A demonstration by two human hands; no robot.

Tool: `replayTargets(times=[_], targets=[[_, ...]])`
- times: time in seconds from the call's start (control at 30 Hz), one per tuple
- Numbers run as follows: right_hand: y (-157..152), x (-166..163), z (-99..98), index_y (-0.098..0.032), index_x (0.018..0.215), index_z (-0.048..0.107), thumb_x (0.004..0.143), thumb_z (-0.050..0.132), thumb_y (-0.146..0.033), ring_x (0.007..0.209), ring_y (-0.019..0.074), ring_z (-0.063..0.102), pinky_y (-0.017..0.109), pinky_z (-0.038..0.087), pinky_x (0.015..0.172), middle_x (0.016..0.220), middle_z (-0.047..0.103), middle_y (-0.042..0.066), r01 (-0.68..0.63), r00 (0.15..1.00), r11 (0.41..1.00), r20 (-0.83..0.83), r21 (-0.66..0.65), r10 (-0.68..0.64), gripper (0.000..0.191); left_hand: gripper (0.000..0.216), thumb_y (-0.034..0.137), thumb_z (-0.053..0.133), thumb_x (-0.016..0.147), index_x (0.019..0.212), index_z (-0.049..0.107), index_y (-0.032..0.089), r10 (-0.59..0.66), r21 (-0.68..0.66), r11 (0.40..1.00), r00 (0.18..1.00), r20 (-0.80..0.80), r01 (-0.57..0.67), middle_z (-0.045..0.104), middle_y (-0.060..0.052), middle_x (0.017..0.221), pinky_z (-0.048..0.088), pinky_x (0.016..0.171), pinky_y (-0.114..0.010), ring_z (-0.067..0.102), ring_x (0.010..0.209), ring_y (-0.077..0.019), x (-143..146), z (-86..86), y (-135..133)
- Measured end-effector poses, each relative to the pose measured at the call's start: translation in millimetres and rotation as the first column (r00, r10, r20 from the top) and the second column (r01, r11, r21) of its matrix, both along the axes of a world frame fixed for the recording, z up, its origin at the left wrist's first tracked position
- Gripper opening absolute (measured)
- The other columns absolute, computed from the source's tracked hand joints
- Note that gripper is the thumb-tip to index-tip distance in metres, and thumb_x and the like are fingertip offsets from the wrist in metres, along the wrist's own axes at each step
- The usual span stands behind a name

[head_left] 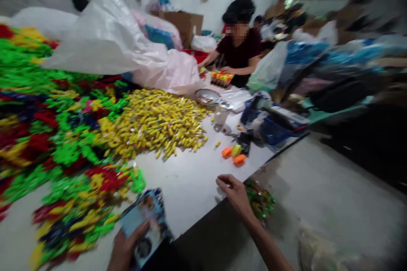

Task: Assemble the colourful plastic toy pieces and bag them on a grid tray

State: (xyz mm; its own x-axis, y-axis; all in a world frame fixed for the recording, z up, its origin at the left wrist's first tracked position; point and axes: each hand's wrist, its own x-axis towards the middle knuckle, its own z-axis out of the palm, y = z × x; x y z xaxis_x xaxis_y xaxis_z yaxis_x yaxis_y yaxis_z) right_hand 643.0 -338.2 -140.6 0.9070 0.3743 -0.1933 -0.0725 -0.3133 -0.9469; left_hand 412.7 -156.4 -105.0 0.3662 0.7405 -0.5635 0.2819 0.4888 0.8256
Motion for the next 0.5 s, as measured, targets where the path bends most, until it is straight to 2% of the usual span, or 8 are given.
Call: replayTargets(times=[0.03, 0.1, 0.2, 0.23, 0.3, 0.4, 0.5], targets=[[16, -23, 1.8, -0.015, 0.09, 0.063, 0.068, 0.063, -0.05, 0.072, 0.0197, 0.059, 0.033, 0.049, 0.062, 0.079, 0.064, 0.005, -0.133, 0.979, 0.989, -0.146, 0.06, 0.14, 0.041, 0.047, 0.035, 0.075, 0.057, 0.099, 0.061, 0.018, 0.007, -0.094, 0.996, 0.995, 0.104, 0.002, 0.071, -0.004, 0.084, 0.053, 0.069, -0.038, 0.066, 0.075, -0.0256, 5, -1.2, 2], [47, -66, 8.1, -0.016, 0.104, 0.06, 0.071, 0.062, -0.05, 0.074, 0.0193, 0.061, 0.032, 0.049, 0.063, 0.085, 0.065, 0.006, -0.35, 0.861, 0.915, -0.317, 0.198, 0.398, 0.048, 0.049, 0.032, 0.078, 0.054, 0.096, 0.061, 0.014, 0.022, -0.178, 0.984, 0.969, 0.245, 0.023, 0.071, -0.006, 0.081, 0.052, 0.069, -0.037, 0.066, 0.068, -0.0233, 13, -3.0, 6], [83, -115, 17.1, -0.019, 0.116, 0.054, 0.076, 0.061, -0.046, 0.091, 0.02, 0.06, 0.033, 0.048, 0.079, 0.102, 0.064, 0.006, -0.493, 0.742, 0.787, -0.292, 0.372, 0.603, 0.048, 0.053, 0.034, 0.076, 0.058, 0.103, 0.058, 0.011, 0.043, -0.157, 0.988, 0.943, 0.329, 0.01, 0.07, -0.008, 0.081, 0.052, 0.066, -0.034, 0.066, 0.066, -0.0212, 18, -1.9, 9], [91, -126, 18.1, -0.02, 0.117, 0.053, 0.076, 0.061, -0.044, 0.096, 0.0204, 0.059, 0.034, 0.047, 0.084, 0.106, 0.063, 0.006, -0.502, 0.728, 0.763, -0.276, 0.408, 0.627, 0.048, 0.055, 0.034, 0.074, 0.061, 0.107, 0.056, 0.012, 0.052, -0.132, 0.991, 0.939, 0.341, -0.007, 0.07, -0.008, 0.084, 0.052, 0.067, -0.033, 0.066, 0.069, -0.021, 17, -0.8, 9], [103, -139, 16.3, -0.019, 0.117, 0.052, 0.075, 0.062, -0.045, 0.099, 0.0219, 0.058, 0.035, 0.047, 0.085, 0.11, 0.062, 0.007, -0.475, 0.727, 0.762, -0.292, 0.44, 0.622, 0.05, 0.058, 0.035, 0.071, 0.065, 0.116, 0.051, 0.013, 0.054, -0.073, 0.997, 0.932, 0.359, -0.03, 0.069, -0.009, 0.091, 0.052, 0.069, -0.032, 0.066, 0.075, -0.0212, 13, 1.4, 8], [109, -138, 10.6, -0.016, 0.111, 0.057, 0.07, 0.065, -0.049, 0.091, 0.0242, 0.061, 0.037, 0.048, 0.081, 0.103, 0.066, 0.009, -0.408, 0.767, 0.822, -0.339, 0.397, 0.544, 0.053, 0.066, 0.034, 0.066, 0.072, 0.13, 0.039, 0.017, -0.021, 0.063, 0.998, 0.917, 0.398, -0.004, 0.062, -0.011, 0.114, 0.05, 0.081, -0.031, 0.062, 0.097, -0.0225, 5, 1.5, 6], [100, -107, 10.1, -0.014, 0.109, 0.058, 0.067, 0.066, -0.053, 0.081, 0.0247, 0.063, 0.036, 0.05, 0.073, 0.09, 0.068, 0.008, -0.352, 0.853, 0.9, -0.308, 0.257, 0.421, 0.058, 0.072, 0.035, 0.063, 0.073, 0.136, 0.03, 0.024, -0.09, 0.276, 0.961, 0.945, 0.314, 0.0, 0.039, -0.011, 0.14, 0.046, 0.09, -0.03, 0.049, 0.117, -0.0219, -9, -2.1, 9]])
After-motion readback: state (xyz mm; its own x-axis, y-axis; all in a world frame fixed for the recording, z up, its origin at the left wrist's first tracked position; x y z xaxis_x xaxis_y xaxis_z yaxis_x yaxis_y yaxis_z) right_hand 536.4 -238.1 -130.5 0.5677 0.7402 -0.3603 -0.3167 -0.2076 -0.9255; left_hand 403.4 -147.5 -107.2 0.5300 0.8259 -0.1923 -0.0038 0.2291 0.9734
